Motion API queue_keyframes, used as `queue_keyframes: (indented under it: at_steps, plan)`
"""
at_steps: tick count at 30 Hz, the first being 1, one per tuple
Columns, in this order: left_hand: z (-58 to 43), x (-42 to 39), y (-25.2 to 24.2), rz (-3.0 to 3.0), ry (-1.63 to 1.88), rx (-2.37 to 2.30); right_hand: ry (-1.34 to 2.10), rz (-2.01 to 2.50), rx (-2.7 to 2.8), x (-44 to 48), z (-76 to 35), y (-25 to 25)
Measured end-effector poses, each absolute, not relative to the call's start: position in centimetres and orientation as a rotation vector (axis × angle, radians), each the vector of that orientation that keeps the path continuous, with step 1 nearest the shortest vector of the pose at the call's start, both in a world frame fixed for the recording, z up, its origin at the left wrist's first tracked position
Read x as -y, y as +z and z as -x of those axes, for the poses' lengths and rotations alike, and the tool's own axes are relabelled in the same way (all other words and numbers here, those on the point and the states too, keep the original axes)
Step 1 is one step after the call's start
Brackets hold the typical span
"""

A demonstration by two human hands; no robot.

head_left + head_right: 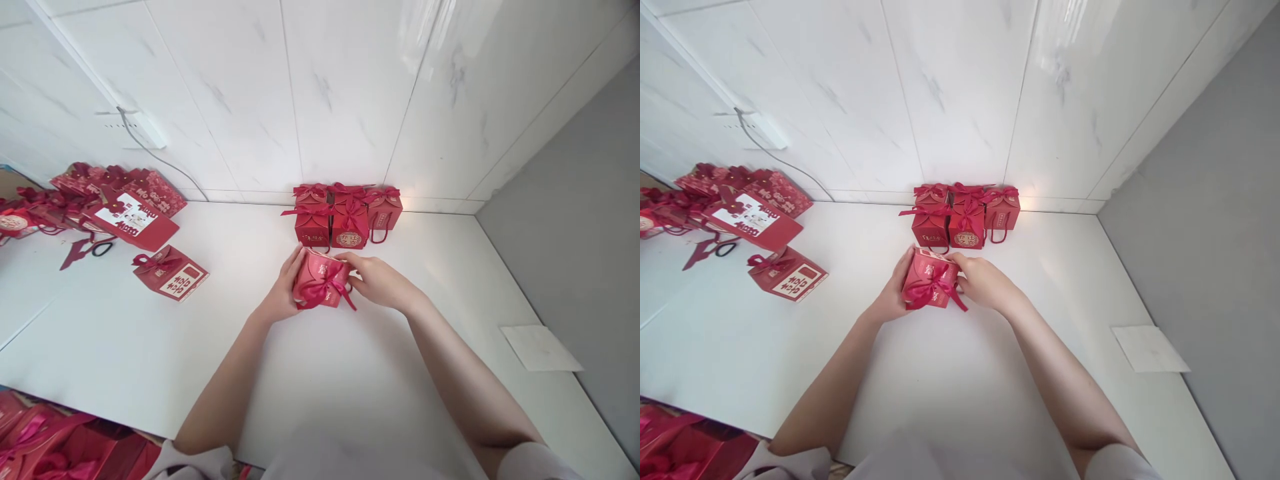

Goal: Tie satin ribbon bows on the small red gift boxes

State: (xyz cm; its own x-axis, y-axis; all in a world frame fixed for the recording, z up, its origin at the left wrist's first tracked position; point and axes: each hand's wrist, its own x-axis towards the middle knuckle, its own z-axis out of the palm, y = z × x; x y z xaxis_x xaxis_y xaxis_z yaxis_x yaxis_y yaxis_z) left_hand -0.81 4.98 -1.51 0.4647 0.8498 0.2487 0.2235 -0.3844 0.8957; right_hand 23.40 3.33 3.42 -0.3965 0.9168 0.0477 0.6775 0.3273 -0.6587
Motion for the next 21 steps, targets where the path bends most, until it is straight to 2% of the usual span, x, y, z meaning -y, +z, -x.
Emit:
queue_keyframes:
  at_steps: [4,8,10,12,15,21]
  plan:
    - [2.3,-5.5,-2.2,-2.42,1.063,-1.033,0.904,1.153,1.986,-3.7,-23.3,3.5]
    - [3.4,-5.9,-2.9,-2.551,1.165,-1.291,1.181,0.973,1.794,-3.7,-23.0,3.5]
    - [3.5,-5.9,-3.2,-2.501,1.27,-1.414,1.21,0.925,1.759,-3.6,-22.8,3.7]
    - [3.3,-5.9,-3.5,-2.402,1.385,-1.546,1.041,0.936,1.801,-3.5,-22.6,3.9]
    - [2.7,-5.7,-3.4,-2.284,1.419,-1.704,0.567,1.007,1.917,-3.2,-22.3,4.3]
    - [2.0,-5.1,-2.5,-2.361,1.3,-1.59,0.04,1.07,2.077,-3.2,-21.9,3.5]
